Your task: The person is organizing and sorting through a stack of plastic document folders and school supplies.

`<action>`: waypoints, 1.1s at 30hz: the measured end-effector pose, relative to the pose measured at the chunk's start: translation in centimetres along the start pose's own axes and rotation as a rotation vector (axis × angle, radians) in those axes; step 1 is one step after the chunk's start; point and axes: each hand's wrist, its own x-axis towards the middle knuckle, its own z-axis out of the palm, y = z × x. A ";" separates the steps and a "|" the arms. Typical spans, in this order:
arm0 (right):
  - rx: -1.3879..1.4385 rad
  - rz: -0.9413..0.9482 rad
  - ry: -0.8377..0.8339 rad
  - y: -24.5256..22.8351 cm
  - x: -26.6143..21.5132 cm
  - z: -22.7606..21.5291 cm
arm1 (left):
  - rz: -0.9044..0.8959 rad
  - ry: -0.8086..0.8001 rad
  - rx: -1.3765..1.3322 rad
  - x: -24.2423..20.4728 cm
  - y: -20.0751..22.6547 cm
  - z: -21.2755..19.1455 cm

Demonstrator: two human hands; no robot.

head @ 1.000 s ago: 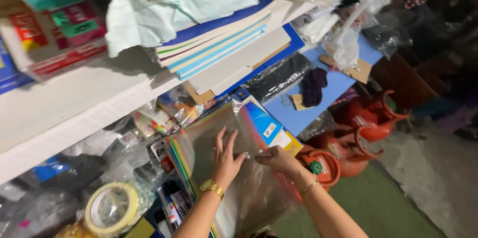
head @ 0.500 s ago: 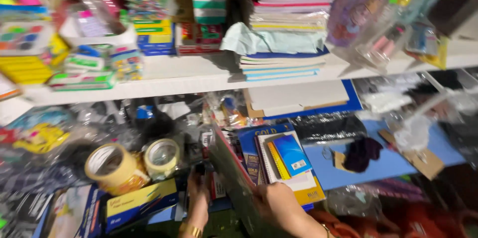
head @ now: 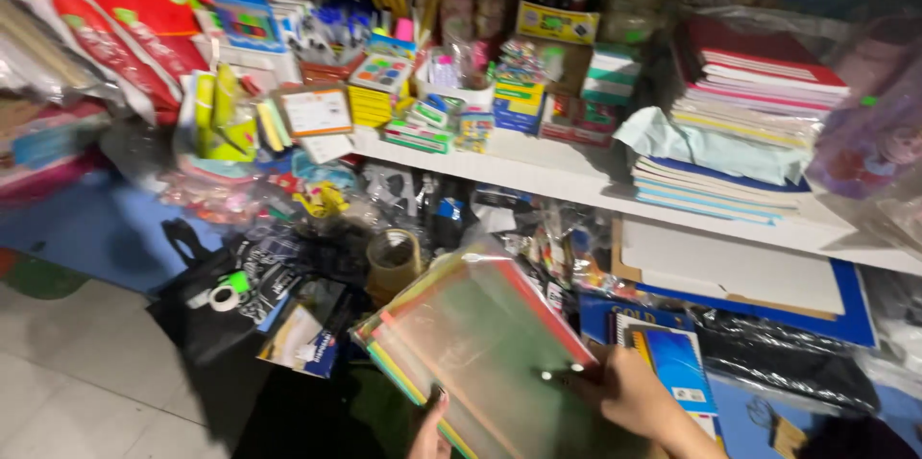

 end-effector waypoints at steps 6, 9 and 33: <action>0.400 -0.005 -0.050 -1.6 4.5 4.8 | 0.190 0.181 0.374 -5.6 9.4 0.4; 0.394 -0.039 0.030 -6.7 5.4 6.8 | 0.404 0.130 0.207 -4.8 13.2 -2.5; -0.481 -0.725 0.176 -42.7 26.4 22.4 | 1.319 0.365 1.211 -18.8 58.6 -10.1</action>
